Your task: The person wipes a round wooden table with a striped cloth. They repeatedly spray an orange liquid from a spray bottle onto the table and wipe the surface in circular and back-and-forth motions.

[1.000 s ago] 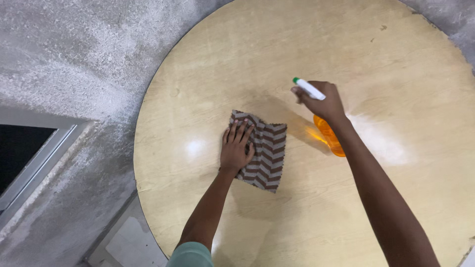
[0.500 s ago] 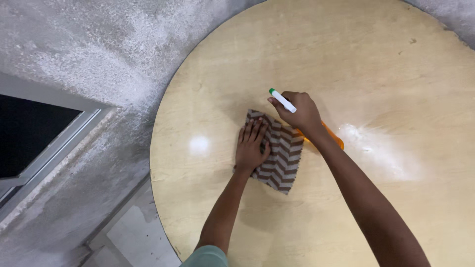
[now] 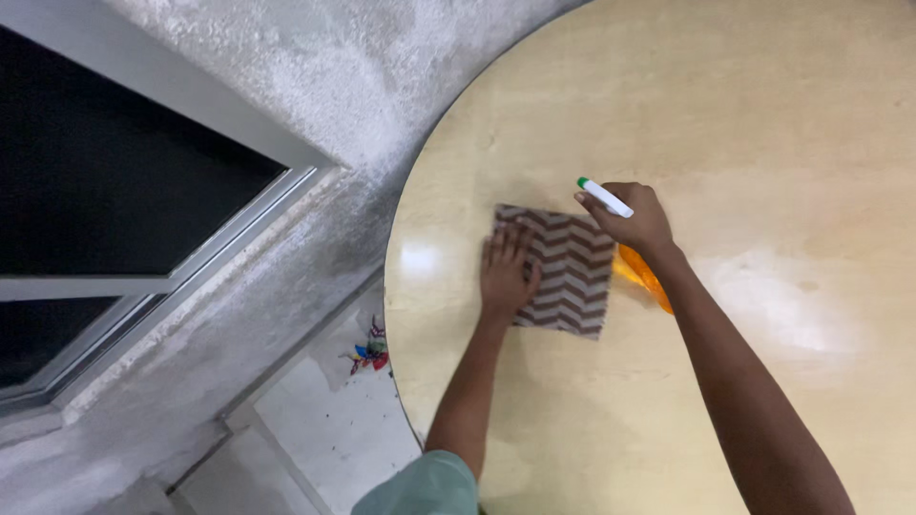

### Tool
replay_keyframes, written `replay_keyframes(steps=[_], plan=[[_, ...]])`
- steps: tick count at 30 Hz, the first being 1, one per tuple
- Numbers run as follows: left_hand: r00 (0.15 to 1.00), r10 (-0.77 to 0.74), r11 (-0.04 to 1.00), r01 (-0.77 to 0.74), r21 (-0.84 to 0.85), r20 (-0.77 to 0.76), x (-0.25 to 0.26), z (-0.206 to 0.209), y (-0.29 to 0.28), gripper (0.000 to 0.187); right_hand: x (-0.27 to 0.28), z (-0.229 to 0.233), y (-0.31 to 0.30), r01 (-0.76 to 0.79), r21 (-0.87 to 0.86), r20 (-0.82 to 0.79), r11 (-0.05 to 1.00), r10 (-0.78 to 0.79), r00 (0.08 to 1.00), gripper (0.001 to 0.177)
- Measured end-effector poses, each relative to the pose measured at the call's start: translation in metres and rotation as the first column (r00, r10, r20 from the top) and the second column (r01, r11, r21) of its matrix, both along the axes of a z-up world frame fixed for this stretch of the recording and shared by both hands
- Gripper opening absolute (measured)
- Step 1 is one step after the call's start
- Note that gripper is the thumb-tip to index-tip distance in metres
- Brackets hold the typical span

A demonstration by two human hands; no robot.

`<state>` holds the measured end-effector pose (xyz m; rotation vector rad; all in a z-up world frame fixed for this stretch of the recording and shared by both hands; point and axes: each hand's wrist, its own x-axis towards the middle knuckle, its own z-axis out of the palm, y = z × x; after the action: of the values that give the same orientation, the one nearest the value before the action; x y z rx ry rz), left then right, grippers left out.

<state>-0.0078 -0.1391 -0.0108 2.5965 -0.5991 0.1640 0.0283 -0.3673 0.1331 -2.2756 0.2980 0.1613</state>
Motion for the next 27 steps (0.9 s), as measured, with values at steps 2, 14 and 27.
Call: replay_keyframes(steps=[2,14,27], plan=[[0.998,0.062,0.998,-0.062,0.029,-0.009,0.008,0.000,0.053,0.065,-0.001,-0.012,0.026,-0.011,0.004,-0.036,1.000,0.011,0.999,0.047],[0.987,-0.015,0.992,0.035,0.123,-0.160,-0.071,-0.013,0.063,0.062,-0.079,0.001,0.043,0.184,0.370,0.228,0.911,-0.281,0.932,0.027],[0.979,-0.017,0.999,0.023,0.025,-0.201,-0.105,-0.031,0.055,0.064,-0.178,0.013,-0.003,0.150,0.515,0.373,0.844,-0.378,0.847,0.066]])
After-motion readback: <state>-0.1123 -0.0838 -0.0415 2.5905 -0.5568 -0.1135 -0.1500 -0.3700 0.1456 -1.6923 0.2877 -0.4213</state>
